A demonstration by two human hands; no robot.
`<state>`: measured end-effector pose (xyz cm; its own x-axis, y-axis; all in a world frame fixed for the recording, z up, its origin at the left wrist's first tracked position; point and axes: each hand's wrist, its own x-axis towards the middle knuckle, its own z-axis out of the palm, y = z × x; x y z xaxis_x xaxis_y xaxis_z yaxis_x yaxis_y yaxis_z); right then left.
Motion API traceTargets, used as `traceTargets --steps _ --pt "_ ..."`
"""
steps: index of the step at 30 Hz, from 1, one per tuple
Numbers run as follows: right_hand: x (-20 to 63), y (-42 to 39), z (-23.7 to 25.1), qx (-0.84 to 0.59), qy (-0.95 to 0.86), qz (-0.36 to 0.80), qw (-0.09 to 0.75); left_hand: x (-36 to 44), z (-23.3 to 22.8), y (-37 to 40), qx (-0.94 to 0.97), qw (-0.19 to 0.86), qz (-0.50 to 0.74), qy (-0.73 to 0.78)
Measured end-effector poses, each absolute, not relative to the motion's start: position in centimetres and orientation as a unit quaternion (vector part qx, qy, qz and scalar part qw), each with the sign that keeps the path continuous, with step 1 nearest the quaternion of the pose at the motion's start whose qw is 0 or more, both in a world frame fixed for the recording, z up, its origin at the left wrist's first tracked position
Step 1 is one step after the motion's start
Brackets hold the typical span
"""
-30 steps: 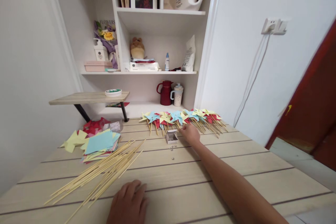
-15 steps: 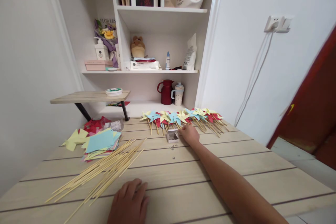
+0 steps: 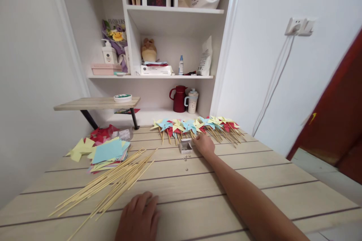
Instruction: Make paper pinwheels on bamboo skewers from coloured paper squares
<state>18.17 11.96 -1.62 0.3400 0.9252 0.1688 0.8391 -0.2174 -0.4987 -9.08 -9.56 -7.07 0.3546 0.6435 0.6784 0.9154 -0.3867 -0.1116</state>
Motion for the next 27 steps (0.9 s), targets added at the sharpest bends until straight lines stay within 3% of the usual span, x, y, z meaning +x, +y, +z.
traceTargets --steps 27 --pt "17.61 11.73 -1.79 -0.772 -0.576 0.085 0.256 -9.09 -7.03 -9.80 -0.788 0.207 -0.248 -0.524"
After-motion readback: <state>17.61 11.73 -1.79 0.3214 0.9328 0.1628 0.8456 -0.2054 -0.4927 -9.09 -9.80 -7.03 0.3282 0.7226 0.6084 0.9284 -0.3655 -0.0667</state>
